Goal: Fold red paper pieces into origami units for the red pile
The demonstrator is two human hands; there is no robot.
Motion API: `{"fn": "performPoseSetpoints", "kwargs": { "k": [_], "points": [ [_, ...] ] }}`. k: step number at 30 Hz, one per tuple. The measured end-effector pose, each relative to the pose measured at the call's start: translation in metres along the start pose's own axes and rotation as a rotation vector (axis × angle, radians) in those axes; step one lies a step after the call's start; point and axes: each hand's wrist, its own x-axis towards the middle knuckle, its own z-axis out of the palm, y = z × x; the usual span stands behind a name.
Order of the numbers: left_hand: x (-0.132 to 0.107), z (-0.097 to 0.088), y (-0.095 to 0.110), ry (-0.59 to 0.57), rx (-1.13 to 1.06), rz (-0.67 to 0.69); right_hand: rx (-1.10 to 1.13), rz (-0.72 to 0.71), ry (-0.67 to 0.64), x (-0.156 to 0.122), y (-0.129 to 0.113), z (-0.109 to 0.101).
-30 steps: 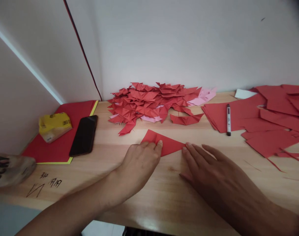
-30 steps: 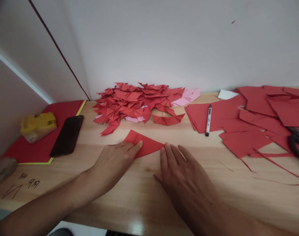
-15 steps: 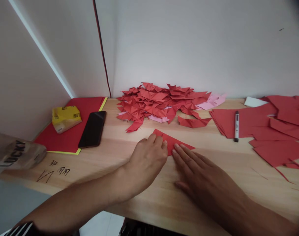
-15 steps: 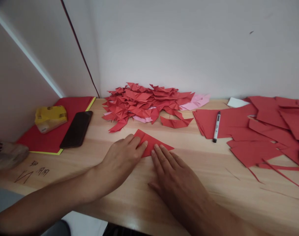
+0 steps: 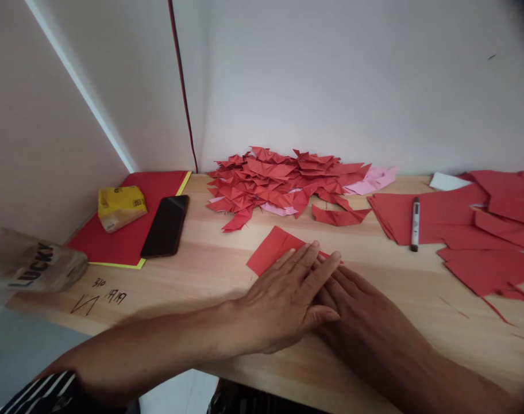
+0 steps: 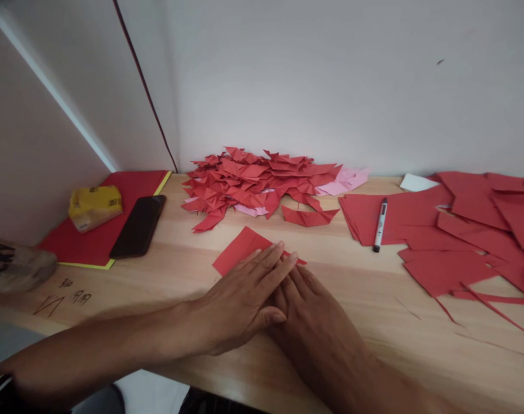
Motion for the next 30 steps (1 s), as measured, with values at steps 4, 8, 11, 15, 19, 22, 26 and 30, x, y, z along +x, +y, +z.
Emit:
{"fn": "performPoseSetpoints", "kwargs": {
  "k": [4,8,11,15,19,22,26,30],
  "points": [
    [0.001,0.002,-0.002,-0.014,0.007,-0.005,-0.022,-0.01,0.01,0.001,0.002,-0.002],
    [-0.001,0.004,-0.004,-0.008,0.079,-0.027,-0.056,-0.015,0.018,-0.002,0.006,-0.001],
    [-0.011,0.001,-0.007,-0.019,0.175,-0.043,-0.066,0.027,0.019,-0.004,0.007,0.001],
    [-0.035,-0.005,-0.009,-0.031,0.278,-0.052,-0.054,0.042,-0.009,-0.007,0.007,0.002],
    [-0.055,-0.006,-0.005,-0.024,0.349,-0.084,-0.089,0.074,-0.06,-0.006,0.007,0.001],
    [-0.063,-0.004,-0.003,0.016,0.358,-0.1,-0.092,0.101,-0.107,-0.004,0.009,-0.002],
    [-0.066,-0.001,-0.005,0.079,0.328,-0.083,0.029,0.072,-0.178,0.004,0.008,-0.004],
    [-0.066,0.001,-0.008,0.085,0.298,-0.088,0.19,-0.003,-0.233,0.017,0.004,-0.001]
  ]
}}
